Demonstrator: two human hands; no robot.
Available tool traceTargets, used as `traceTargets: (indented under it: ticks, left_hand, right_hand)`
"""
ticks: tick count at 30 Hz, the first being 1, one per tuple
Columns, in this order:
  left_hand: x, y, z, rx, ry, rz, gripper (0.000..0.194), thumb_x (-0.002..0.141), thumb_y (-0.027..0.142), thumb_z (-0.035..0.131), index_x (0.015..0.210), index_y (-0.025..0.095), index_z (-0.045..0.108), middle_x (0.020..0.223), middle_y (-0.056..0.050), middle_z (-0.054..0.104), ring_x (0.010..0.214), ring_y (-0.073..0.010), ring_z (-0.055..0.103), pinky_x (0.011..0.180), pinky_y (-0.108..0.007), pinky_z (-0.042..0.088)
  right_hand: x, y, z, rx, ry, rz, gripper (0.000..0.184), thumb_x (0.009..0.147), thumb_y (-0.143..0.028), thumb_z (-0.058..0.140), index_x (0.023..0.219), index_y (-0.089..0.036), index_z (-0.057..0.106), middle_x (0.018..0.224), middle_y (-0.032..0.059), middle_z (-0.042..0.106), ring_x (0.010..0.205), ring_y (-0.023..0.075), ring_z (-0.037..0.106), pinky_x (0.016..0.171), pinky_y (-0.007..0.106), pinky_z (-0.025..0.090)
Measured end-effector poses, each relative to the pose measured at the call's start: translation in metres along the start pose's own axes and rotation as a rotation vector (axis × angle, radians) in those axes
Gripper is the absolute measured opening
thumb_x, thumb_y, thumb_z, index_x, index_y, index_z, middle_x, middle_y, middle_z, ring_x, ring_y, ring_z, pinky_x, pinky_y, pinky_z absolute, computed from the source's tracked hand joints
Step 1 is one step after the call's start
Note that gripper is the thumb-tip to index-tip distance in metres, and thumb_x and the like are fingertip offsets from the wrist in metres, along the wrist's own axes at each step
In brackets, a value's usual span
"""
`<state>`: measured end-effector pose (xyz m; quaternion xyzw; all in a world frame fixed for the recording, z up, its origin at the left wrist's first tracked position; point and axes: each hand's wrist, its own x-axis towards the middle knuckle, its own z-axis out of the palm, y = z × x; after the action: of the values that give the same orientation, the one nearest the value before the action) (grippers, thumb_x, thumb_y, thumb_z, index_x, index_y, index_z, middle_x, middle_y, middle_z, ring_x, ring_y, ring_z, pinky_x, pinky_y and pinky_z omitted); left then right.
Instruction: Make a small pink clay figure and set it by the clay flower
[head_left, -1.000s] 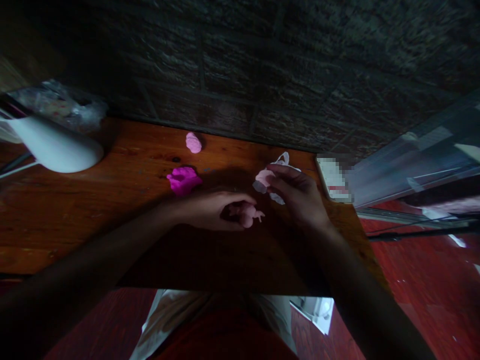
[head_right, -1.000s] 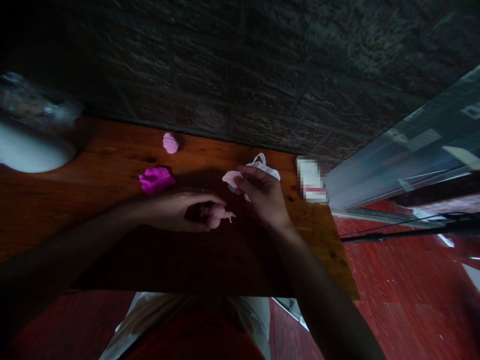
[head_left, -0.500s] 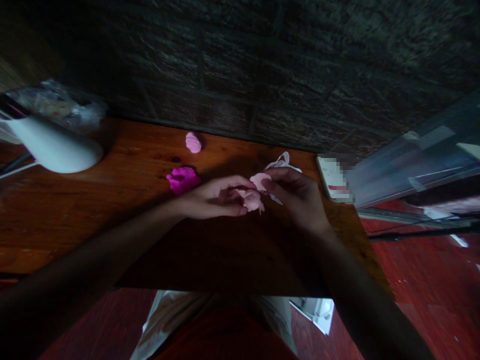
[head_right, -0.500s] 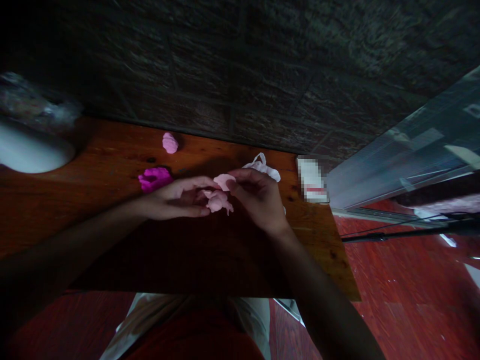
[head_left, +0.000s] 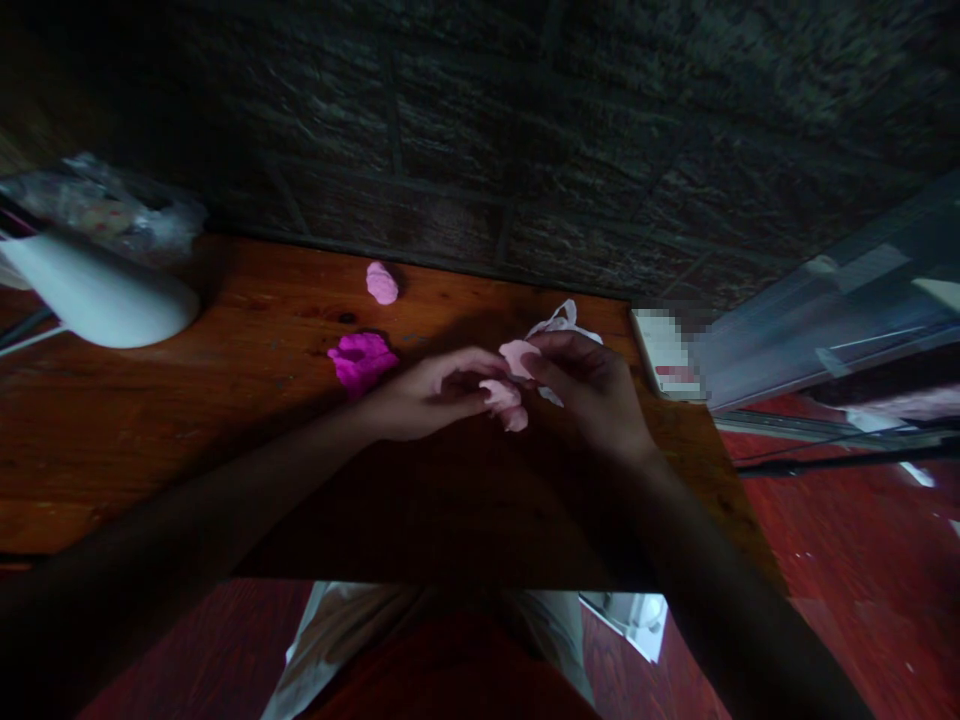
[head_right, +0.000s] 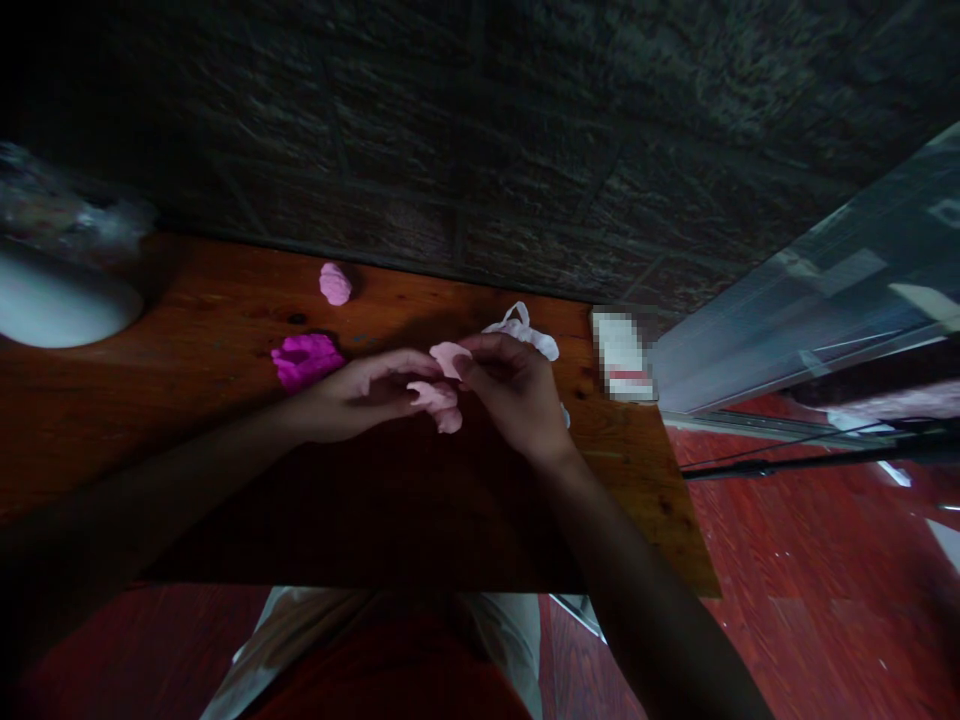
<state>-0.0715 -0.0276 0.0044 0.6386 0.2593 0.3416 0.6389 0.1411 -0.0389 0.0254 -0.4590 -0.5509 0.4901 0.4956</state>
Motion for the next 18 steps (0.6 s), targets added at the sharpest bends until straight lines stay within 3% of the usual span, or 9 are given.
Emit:
traceTargets:
  ticks: [3,5,10,15,18]
  left_hand:
    - [0.0007,-0.0004,-0.0031,-0.034,0.127,-0.043,0.031,0.088,0.023,0.078,0.118,0.016,0.069,0.117,-0.008,0.075,0.107,-0.0193,0.070,0.100,-0.035,0.053]
    - [0.0013,-0.0006,-0.0032,-0.178,0.166,-0.099,0.030,0.089,0.024,0.078,0.117,0.016,0.071,0.115,-0.009,0.075,0.106,-0.0203,0.071,0.098,-0.036,0.055]
    - [0.0047,-0.0025,0.0006,-0.522,0.163,-0.191,0.015,0.087,0.020,0.077,0.101,0.016,0.076,0.107,-0.007,0.077,0.101,-0.0202,0.072,0.094,-0.036,0.058]
    - [0.0052,0.0010,0.0041,-0.575,0.071,-0.190,0.023,0.079,0.011,0.079,0.101,0.016,0.078,0.103,-0.006,0.079,0.102,-0.0188,0.072,0.097,-0.033,0.055]
    - [0.0034,0.0032,0.0060,-0.530,0.091,-0.204,0.029,0.075,0.005,0.082,0.101,0.016,0.077,0.101,-0.004,0.077,0.097,-0.0165,0.071,0.097,-0.033,0.054]
  right_hand:
    - [0.0021,-0.0021,-0.0049,0.029,0.080,0.028,0.023,0.077,-0.038,0.087,0.095,-0.025,0.080,0.098,0.0024,0.081,0.080,0.0165,0.073,0.074,0.033,0.062]
    - [0.0034,-0.0019,-0.0062,0.046,0.099,0.036,0.024,0.075,-0.038,0.088,0.094,-0.025,0.080,0.095,0.0017,0.081,0.076,0.0154,0.072,0.072,0.032,0.061]
    - [0.0040,0.0007,-0.0012,0.125,0.061,0.040,0.018,0.071,-0.036,0.091,0.083,-0.026,0.080,0.082,-0.0013,0.079,0.068,0.0119,0.068,0.066,0.027,0.058]
    - [0.0025,0.0015,0.0021,0.117,0.041,0.065,0.017,0.072,-0.035,0.090,0.084,-0.026,0.081,0.084,-0.0009,0.079,0.071,0.0126,0.069,0.069,0.028,0.058]
    - [0.0018,0.0012,0.0011,0.088,0.045,0.073,0.018,0.073,-0.035,0.089,0.086,-0.026,0.081,0.085,-0.0001,0.079,0.074,0.0142,0.069,0.074,0.031,0.059]
